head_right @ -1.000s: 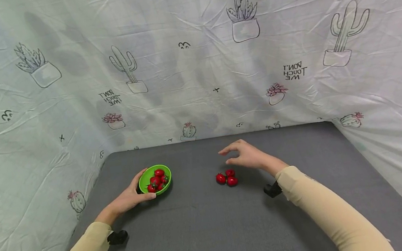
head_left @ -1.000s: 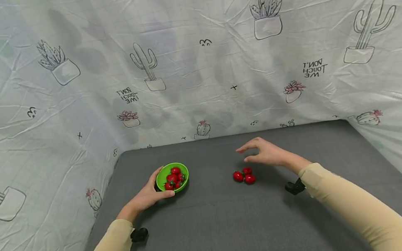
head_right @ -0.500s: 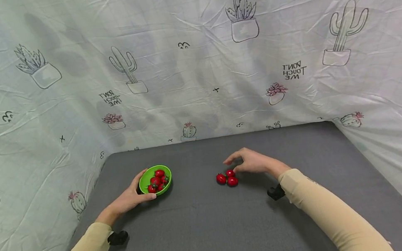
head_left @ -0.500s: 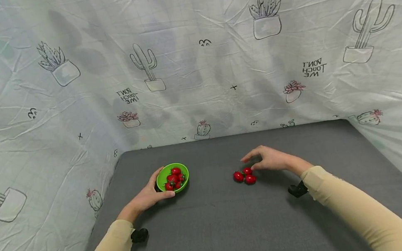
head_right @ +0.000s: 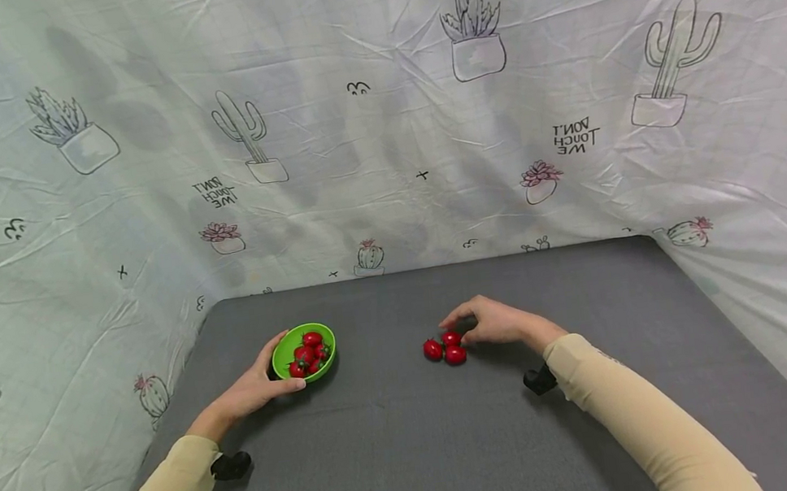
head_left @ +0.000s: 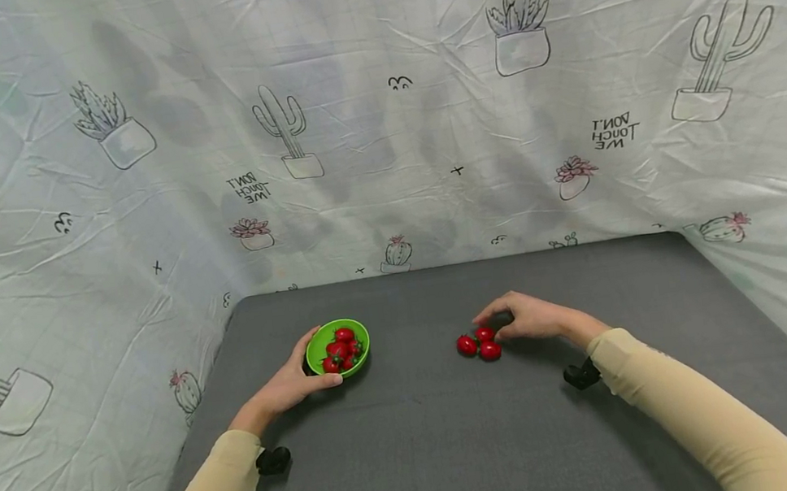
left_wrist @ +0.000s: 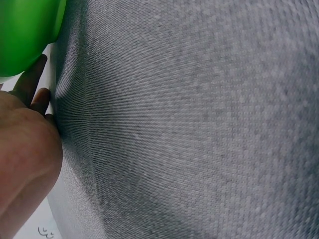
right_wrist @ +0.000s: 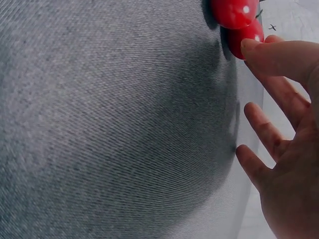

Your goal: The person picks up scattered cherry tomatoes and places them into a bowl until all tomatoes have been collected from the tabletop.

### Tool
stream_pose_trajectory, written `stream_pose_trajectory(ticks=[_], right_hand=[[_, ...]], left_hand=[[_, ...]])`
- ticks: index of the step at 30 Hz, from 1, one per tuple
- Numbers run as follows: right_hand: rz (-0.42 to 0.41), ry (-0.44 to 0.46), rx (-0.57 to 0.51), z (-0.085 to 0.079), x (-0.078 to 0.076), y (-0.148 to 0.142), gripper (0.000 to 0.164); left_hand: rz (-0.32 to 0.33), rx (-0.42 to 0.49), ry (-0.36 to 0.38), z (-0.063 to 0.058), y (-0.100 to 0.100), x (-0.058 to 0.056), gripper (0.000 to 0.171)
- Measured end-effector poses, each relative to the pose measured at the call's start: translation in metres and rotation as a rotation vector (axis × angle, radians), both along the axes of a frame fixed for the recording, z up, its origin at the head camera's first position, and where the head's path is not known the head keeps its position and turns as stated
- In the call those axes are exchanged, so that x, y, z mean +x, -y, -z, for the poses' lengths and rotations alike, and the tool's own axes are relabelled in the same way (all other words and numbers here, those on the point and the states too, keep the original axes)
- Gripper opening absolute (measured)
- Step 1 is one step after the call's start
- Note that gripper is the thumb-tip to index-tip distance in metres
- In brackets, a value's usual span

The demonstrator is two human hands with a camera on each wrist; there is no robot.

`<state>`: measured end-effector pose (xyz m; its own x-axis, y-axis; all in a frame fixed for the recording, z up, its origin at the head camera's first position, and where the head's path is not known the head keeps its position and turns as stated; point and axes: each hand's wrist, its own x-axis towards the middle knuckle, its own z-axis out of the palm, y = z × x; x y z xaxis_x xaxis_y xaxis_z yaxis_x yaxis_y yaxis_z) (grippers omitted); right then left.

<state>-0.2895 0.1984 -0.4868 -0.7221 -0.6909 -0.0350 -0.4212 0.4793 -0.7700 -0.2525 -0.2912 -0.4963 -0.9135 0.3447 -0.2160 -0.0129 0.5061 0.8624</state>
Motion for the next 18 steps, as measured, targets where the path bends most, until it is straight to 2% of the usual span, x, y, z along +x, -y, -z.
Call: stream_pose_trajectory(ticks=[5, 18], right_hand=[[-0.007, 0.0, -0.02, 0.0012, 0.0004, 0.0019, 0.042], [-0.014, -0.042, 0.007, 0.0069, -0.0024, 0.0052, 0.038]], left_hand=[[0.001, 0.01, 0.005, 0.0004, 0.0004, -0.0002, 0.108], [0.001, 0.007, 0.005, -0.0006, 0.0008, -0.0004, 0.107]])
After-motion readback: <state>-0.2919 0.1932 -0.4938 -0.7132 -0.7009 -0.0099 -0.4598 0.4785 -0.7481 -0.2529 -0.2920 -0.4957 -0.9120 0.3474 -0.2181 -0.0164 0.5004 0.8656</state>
